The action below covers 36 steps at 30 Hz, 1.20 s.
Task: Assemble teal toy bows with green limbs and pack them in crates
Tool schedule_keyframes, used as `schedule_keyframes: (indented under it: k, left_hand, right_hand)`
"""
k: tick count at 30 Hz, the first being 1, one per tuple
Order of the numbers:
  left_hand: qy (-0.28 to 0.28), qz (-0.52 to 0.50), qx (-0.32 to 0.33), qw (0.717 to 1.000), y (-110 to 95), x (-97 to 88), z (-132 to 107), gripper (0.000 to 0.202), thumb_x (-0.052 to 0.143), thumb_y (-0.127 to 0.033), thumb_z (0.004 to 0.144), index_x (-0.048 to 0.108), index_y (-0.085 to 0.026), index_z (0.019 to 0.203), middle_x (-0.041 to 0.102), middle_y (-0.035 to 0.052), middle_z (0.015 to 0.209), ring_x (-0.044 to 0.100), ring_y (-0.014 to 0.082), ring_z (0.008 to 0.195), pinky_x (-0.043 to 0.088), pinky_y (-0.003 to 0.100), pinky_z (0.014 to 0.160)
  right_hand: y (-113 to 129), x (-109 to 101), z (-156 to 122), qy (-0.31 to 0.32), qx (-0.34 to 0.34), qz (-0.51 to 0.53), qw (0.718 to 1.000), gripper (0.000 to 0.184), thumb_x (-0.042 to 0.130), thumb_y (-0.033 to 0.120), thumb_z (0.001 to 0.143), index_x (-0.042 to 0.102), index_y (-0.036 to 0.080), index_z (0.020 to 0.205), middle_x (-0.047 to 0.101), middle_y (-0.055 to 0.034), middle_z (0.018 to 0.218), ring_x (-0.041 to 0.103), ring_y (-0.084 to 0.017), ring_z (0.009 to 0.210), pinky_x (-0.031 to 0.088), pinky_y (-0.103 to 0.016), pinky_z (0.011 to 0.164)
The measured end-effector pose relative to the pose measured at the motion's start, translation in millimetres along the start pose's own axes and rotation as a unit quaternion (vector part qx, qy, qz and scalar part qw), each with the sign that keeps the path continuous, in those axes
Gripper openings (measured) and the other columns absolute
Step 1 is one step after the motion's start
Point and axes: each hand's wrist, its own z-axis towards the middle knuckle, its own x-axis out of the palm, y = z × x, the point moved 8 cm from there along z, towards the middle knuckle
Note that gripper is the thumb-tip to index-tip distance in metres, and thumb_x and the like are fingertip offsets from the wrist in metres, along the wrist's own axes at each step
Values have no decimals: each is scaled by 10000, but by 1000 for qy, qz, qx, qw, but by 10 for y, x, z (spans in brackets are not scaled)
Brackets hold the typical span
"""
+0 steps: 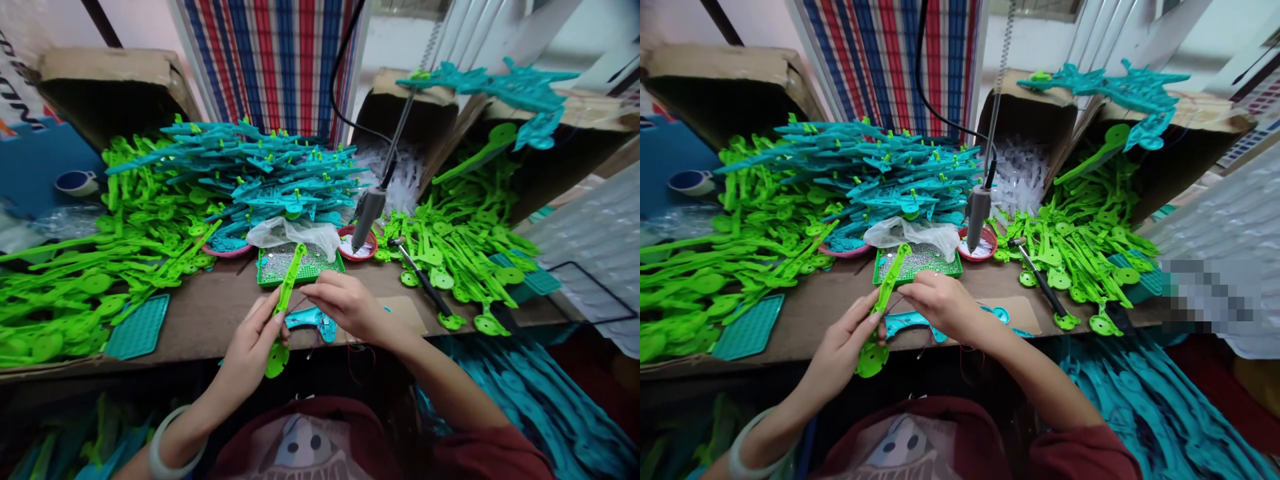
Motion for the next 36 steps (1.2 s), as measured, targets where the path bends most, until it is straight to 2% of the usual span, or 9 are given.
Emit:
schedule_keyframes:
  k: [2, 5, 8, 13, 18, 23, 27, 33, 36]
  left_hand:
    - [23, -13, -17, 1000, 29, 65, -27, 521, 534, -403, 969, 546, -210, 1453, 571, 3, 808, 575, 131, 634, 526, 256, 639]
    - [42, -24, -45, 998, 89, 114, -52, 585, 518, -414, 969, 478, -183, 1505, 566, 7, 809, 563, 127, 609, 530, 262, 621]
    - [48, -24, -60, 997, 133, 108, -62, 622, 499, -416, 975, 425, -157, 1536, 567, 6, 797, 567, 129, 613, 527, 264, 628]
    - [61, -25, -67, 996, 152, 138, -73, 615, 498, -422, 982, 423, -173, 1538, 571, -10, 729, 584, 145, 610, 519, 271, 633]
    - [76, -40, -73, 994, 120, 258, -66, 625, 564, -490, 940, 519, -163, 1471, 583, -11, 641, 579, 163, 529, 502, 277, 558]
    - [95, -39, -84, 991, 129, 361, -58, 635, 525, -487, 961, 486, -137, 1489, 570, -32, 551, 565, 153, 468, 475, 254, 505]
    - [107, -24, -86, 990, 199, 424, -53, 607, 496, -463, 983, 466, -152, 1503, 570, -45, 542, 564, 136, 450, 480, 235, 501]
    - [44, -16, -80, 996, 272, 358, 54, 566, 461, -459, 989, 464, -210, 1498, 557, -54, 635, 531, 107, 377, 444, 212, 392]
    - [29, 15, -59, 998, 259, 344, 86, 526, 459, -427, 989, 520, -204, 1461, 544, -54, 617, 528, 107, 363, 430, 215, 397]
  right_hand:
    - [-48, -33, 41, 8, 39, 79, 996, 230, 514, 200, 1005, 713, 181, 1120, 673, -52, 887, 610, -150, 813, 500, -270, 715]
    - [-115, -9, 67, 70, 95, 177, 977, 251, 501, 162, 999, 723, 190, 1113, 672, -23, 871, 612, -130, 800, 497, -255, 717]
    - [-164, 2, 47, 94, 105, 141, 980, 237, 516, 150, 986, 729, 164, 1090, 648, -31, 866, 603, -131, 795, 487, -261, 726]
    - [-168, -21, 14, 17, 88, 41, 995, 138, 576, 138, 958, 713, 156, 948, 632, -33, 846, 589, -135, 796, 469, -255, 724]
    - [-86, -48, 54, -30, 90, 82, 992, 130, 578, 158, 956, 684, 162, 882, 615, -27, 839, 572, -128, 769, 452, -250, 679]
    - [-138, -22, 81, -41, 125, 160, 978, 120, 595, 90, 883, 658, 169, 821, 596, -2, 798, 550, -109, 716, 433, -240, 642]
    - [-162, 45, 65, -48, 120, 138, 982, 143, 562, 71, 882, 641, 172, 818, 586, -9, 824, 551, -115, 738, 444, -244, 660]
    - [-148, 110, -43, -83, 80, 29, 993, 138, 547, 163, 972, 661, 158, 893, 590, -39, 831, 569, -145, 780, 454, -263, 699]
    - [-187, 112, -93, -89, 107, 26, 990, 150, 554, 171, 968, 672, 162, 876, 605, -41, 816, 580, -145, 757, 453, -264, 694]
